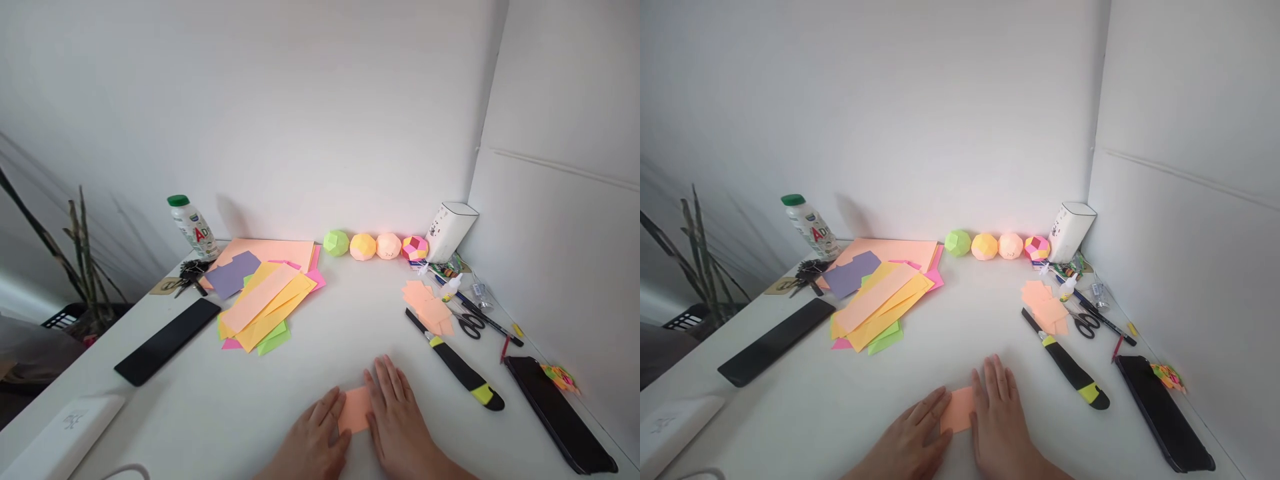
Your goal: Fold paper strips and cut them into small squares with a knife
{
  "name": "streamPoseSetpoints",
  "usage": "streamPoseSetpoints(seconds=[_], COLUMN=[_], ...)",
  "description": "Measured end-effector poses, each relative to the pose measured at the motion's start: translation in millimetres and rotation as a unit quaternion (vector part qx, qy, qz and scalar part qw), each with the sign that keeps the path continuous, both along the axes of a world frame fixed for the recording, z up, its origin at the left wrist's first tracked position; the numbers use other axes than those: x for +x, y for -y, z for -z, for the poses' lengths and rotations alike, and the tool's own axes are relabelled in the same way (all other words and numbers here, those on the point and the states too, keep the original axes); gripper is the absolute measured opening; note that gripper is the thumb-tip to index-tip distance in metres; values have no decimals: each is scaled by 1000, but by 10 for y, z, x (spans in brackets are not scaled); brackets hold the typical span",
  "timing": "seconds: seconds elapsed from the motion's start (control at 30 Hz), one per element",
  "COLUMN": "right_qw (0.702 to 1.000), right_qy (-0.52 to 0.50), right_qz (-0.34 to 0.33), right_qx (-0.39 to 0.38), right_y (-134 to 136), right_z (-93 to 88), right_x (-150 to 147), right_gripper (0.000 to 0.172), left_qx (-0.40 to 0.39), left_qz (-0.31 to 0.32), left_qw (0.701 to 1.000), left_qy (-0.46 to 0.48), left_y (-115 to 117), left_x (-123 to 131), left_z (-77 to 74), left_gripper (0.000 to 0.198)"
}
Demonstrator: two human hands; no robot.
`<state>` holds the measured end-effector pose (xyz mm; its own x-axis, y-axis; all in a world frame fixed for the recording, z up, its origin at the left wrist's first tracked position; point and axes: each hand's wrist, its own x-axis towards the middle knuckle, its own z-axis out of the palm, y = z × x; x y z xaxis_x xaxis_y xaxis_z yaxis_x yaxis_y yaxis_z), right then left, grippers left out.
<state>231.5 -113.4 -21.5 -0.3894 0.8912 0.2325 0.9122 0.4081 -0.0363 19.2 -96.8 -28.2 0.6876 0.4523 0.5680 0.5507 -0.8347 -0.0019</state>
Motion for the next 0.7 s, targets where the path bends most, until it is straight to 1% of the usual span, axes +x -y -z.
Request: streamPoseSetpoints(seconds=[0.1,0.17,0.2,0.23,0.3,0.33,0.37,0.4,0.43,0.5,0.57,0.63,0.7], right_qw=[1000,999,998,996,987,978,971,966,964,961,960,958,958], right_qy=[0,-16,-29,-46,-78,-92,-105,-116,-123,-129,-130,-135,-144], right_qz=[5,-2,-17,-43,-128,-172,-199,-211,-213,-213,-216,-221,-221], right_qx=[24,44,51,56,63,71,83,95,105,119,125,124,112], right_y=[-22,-43,-53,-61,-72,-77,-82,-88,-95,-109,-118,-120,-118], right_z=[5,-68,-117,-165,-225,-229,-215,-186,-150,-81,-52,-74,-133], right_x=[137,171,164,140,59,11,-34,-74,-103,-133,-131,-118,-108], right_gripper=[55,49,45,41,32,26,20,16,16,22,26,27,28], left_qx=[9,-2,-10,-17,-17,-17,-17,-16,-16,-14,-13,-18,-25], left_qz=[6,7,6,5,-1,-1,-1,3,6,7,4,3,13], left_qw=[1000,999,999,998,997,996,996,996,996,997,997,997,996], left_qy=[24,39,46,53,74,84,91,93,89,76,70,76,88], left_y=[-28,-44,-53,-64,-92,-109,-125,-140,-153,-167,-168,-162,-160], left_x=[1,12,22,34,59,71,82,90,97,110,124,141,156], left_z=[23,41,55,71,113,135,156,176,193,213,207,168,100], left_gripper=[11,5,2,2,5,6,7,7,9,16,17,13,18])
